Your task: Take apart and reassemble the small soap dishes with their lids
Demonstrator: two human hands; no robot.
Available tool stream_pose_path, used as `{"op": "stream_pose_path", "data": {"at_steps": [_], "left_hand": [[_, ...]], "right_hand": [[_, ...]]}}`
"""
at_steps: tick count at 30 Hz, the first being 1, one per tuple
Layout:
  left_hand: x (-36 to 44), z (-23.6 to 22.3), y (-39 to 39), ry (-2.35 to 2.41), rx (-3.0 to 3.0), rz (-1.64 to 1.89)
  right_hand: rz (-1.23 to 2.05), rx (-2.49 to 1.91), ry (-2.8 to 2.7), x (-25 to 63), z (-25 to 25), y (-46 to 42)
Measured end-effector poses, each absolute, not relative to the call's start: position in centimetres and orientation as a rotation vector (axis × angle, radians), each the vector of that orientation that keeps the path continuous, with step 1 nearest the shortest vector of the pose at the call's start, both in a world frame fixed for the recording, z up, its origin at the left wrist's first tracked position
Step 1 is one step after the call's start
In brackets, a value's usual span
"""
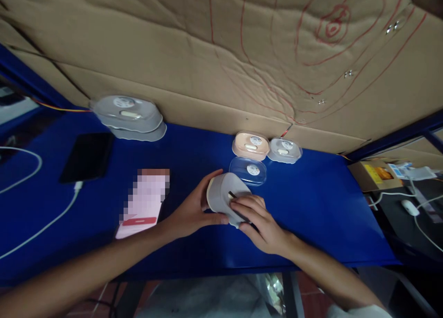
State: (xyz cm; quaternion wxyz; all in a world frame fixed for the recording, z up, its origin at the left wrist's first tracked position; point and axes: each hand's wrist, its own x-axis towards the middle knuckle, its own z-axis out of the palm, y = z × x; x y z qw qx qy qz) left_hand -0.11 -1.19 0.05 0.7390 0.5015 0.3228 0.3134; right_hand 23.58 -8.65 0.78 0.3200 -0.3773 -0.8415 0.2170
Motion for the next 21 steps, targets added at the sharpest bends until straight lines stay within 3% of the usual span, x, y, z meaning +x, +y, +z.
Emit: {"op": "stream_pose_path", "data": {"at_steps": [4, 10, 21], "left_hand": [[-0.3, -0.1, -0.9, 0.683, 1.103, 0.702], [-0.6, -1.0, -0.8, 0.665, 1.072, 0.618], [-0.8, 0.5, -1.2, 0.547, 1.102, 0.551]], "right_hand": [[0.597, -0.935, -2.212, 24.8, 0.3, -7.7], [0.379, -1.206, -2.118, 27.6, -0.1, -5.8], [0.746, -0.928, -2.406, 25.3, 0.0, -7.1]]}}
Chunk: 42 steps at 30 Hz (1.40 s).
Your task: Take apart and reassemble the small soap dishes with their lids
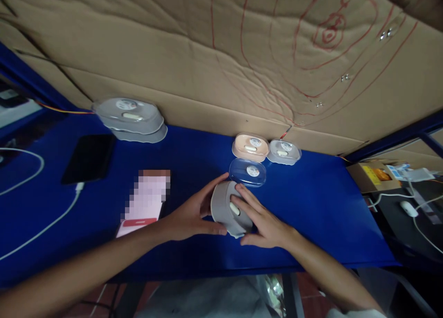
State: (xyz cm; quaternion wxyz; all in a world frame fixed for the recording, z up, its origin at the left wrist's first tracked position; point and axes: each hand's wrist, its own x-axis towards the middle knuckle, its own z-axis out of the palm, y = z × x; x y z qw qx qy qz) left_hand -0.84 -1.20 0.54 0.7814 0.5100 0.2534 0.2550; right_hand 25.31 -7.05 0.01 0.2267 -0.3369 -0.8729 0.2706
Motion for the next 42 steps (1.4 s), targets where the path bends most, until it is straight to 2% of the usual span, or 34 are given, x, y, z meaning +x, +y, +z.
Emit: {"op": "stream_pose_path", "data": {"at_steps": [3, 7, 10, 12, 16, 18, 21, 25, 35, 42], "left_hand": [[-0.8, 0.4, -0.8, 0.619, 1.124, 0.602], [-0.7, 0.7, -0.4, 0.763, 1.125, 0.663], [-0.6, 1.0, -0.4, 0.835, 1.097, 0.712], [-0.4, 1.2, -0.4, 0.846, 1.095, 0.77], [-0.2, 0.8, -0.4, 0.828, 1.122, 0.858], [-0.1, 0.6, -0.4, 0.808, 1.141, 0.869], [-0.1, 0.3, -0.5, 0.774, 1.172, 0.841], [-0.2, 0.2, -0.7, 0.745, 1.199, 0.801], [-0.5, 0.1, -0.2, 0.669, 0.989, 0.688], [-0.9, -1.0, -0.1, 0.606, 1.037, 0.66]], "right_hand": [[0.675, -1.051, -2.23, 26.7, -0.4, -5.9], [0.359, -1.53, -2.094, 28.6, -1.3, -4.0], [0.342, -1.603, -2.016, 29.1, -1.6, -3.5], [0.471, -1.561, -1.812, 28.6, -1.4, -3.9], [1.053, -1.414, -1.259, 26.9, -1.1, -5.0], [1.181, -1.376, -1.157, 26.2, -1.0, -5.4], [1.1, -1.393, -1.304, 25.6, -0.8, -5.8], [1.029, -1.19, -1.528, 25.3, -0.7, -6.1], [0.894, -1.003, -1.708, 25.1, -0.9, -7.2], [0.891, -1.039, -1.909, 25.6, -0.5, -7.7]]}}
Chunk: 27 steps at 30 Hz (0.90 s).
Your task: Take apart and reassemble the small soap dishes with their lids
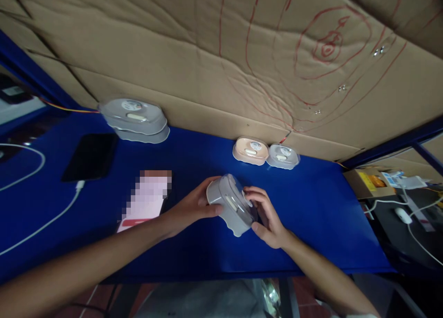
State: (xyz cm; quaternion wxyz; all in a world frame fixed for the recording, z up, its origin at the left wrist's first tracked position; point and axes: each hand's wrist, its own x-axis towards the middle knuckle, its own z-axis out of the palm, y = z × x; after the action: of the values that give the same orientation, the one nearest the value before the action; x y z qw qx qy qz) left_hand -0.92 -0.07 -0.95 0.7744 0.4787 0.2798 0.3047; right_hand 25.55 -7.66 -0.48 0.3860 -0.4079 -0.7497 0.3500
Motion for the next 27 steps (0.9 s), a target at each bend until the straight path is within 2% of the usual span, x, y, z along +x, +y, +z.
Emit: {"op": "stream_pose_path", "data": {"at_steps": [8, 16, 27], "left_hand": [[-0.9, -0.3, -0.7, 0.56, 1.109, 0.651], [-1.6, 0.8, -1.1, 0.602, 1.75, 0.515], [-1.7, -0.8, -0.5, 0.743, 2.07, 0.439]], "right_hand": [[0.84, -1.075, -1.965, 24.8, -1.1, -7.9], [0.631, -1.03, -2.311, 25.4, 0.3, -7.7], [0.576, -1.126, -2.335, 25.5, 0.0, -7.3]]}}
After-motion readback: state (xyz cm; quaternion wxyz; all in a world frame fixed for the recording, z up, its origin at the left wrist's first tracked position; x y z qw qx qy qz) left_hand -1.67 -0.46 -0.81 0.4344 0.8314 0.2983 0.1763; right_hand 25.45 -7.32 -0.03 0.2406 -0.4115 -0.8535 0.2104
